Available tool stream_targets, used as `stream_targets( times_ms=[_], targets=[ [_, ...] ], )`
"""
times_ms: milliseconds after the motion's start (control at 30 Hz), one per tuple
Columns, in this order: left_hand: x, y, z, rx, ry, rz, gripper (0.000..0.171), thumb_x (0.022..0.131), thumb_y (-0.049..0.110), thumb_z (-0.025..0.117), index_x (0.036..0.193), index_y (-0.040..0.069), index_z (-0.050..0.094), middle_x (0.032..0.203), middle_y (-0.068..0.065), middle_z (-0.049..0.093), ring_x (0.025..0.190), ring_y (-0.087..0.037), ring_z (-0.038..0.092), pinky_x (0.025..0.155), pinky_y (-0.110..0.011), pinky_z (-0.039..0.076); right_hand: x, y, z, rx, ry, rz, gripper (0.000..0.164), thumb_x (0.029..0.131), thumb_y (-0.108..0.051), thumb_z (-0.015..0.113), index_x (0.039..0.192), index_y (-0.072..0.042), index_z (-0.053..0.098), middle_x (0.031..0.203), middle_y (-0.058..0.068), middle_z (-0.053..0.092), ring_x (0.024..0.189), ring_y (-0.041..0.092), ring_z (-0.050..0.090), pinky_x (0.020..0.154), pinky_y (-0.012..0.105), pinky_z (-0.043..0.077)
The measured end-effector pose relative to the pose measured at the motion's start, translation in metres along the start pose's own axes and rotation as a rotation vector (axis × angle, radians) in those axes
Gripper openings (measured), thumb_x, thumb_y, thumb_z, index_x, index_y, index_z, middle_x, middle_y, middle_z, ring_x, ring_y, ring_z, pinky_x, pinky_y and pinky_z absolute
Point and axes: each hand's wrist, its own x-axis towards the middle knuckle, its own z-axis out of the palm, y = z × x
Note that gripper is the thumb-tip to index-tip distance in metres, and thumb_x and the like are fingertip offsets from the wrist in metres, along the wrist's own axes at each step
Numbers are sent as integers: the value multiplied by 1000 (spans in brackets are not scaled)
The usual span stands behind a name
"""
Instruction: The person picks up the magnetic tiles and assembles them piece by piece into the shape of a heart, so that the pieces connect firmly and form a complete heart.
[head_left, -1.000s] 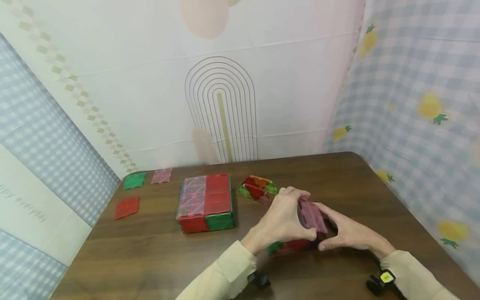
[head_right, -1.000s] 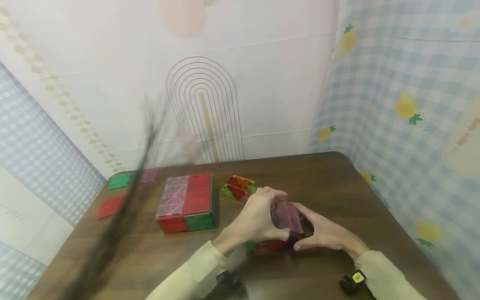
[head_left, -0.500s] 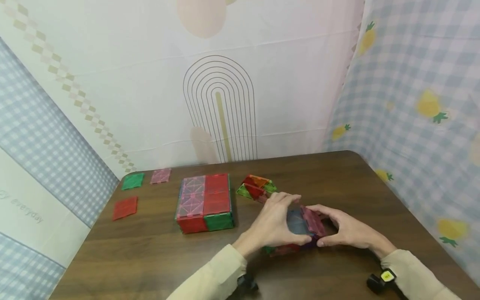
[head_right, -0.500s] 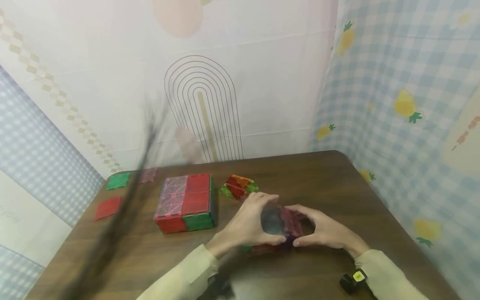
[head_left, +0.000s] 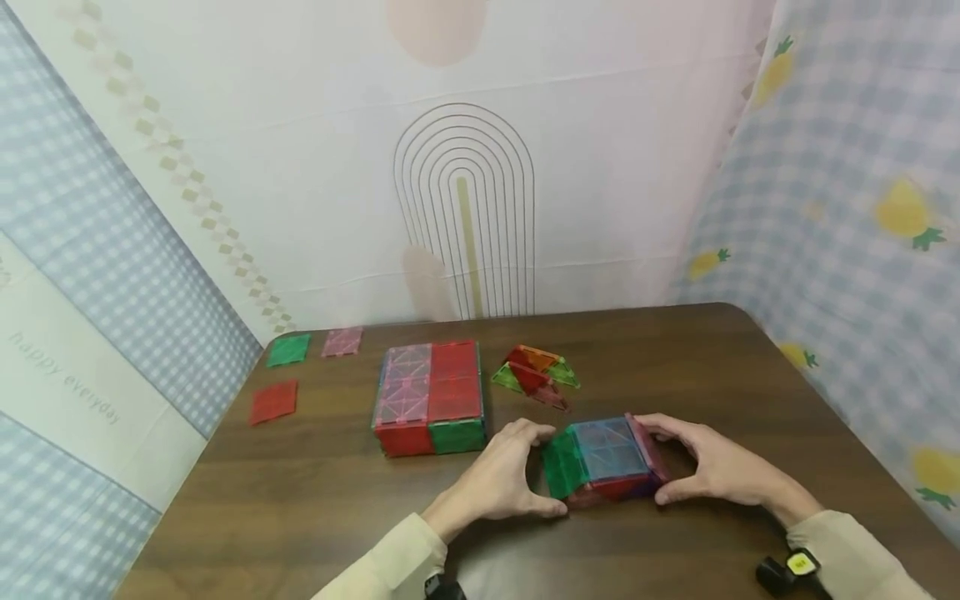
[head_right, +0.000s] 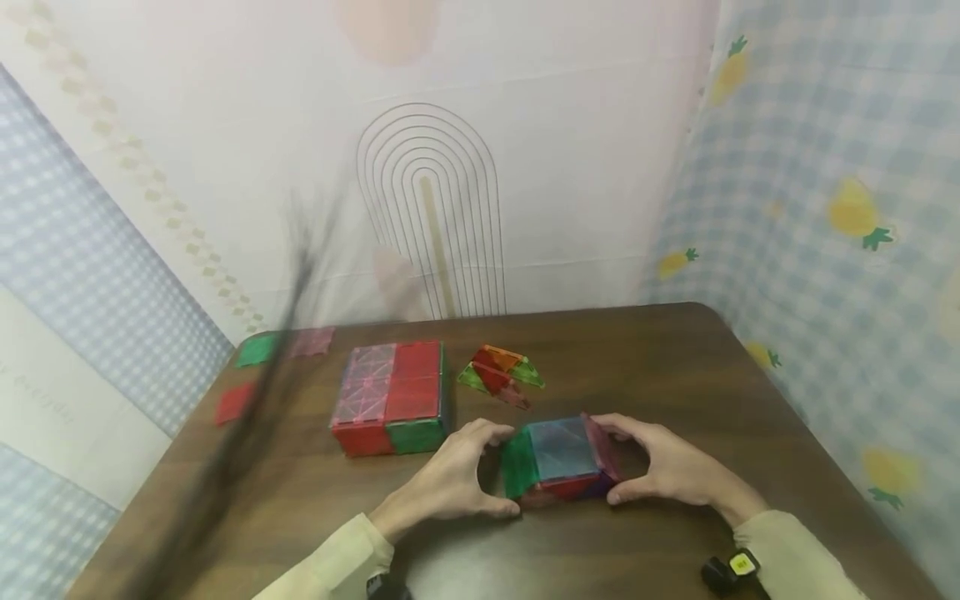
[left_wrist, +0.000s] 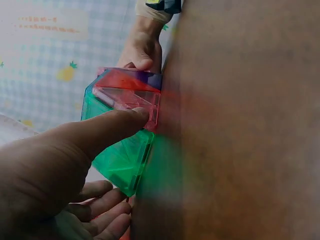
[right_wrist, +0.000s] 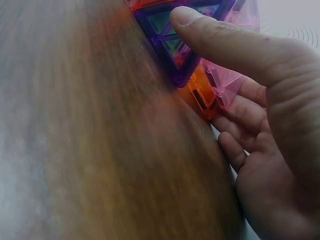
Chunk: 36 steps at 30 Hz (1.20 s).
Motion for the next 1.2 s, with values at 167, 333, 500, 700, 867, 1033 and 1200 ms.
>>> stream_targets(
  times_ms=[167,333,500,700,867,1033,1200],
  targets=[
    [2,1,0,30,-2,29,92,80,55,100,151,9,64,138,0,68,125,-15,61,110,-35,55,-1,3,1,10,-1,2,93,89,-24,97,168,-27,47,161,0,58,138,4,55,110,21,48],
    [4,2,0,55,7,34,93,79,55,101,151,9,64,137,0,68,123,-15,60,108,-33,55,0,2,-1,-10,16,-10,92,89,-24,97,167,-28,48,158,-3,60,135,4,57,108,21,48],
    [5,2,2,20,39,25,93,76,47,104,150,14,60,136,1,64,120,-12,59,106,-30,55,3,0,1,25,21,-51,92,90,-22,96,167,-24,46,155,0,59,134,7,57,108,21,48],
    [6,9,2,-169,85,32,91,79,49,102,149,20,50,136,3,64,117,-9,64,99,-26,57,6,-5,4,117,17,-144,88,93,-7,91,165,-12,40,151,3,57,129,14,61,105,23,52],
    [6,20,2,-223,95,-32,97,84,64,92,157,18,50,149,3,63,133,-12,63,110,-37,56,7,-9,8,36,40,-232,95,92,-10,94,166,-10,35,153,4,48,117,14,61,97,26,53],
    [6,24,2,-120,101,-20,94,82,61,95,154,15,55,145,0,65,131,-14,64,110,-36,57,4,-13,9,-20,12,-157,115,89,-30,98,173,-14,22,157,1,47,124,9,61,103,23,52],
    [5,23,-8,-17,100,43,85,81,64,95,145,21,61,131,5,66,117,-8,65,99,-30,59,4,-12,13,9,34,-138,121,82,-27,103,170,-9,24,156,11,46,124,11,59,101,25,52]
  ],
)
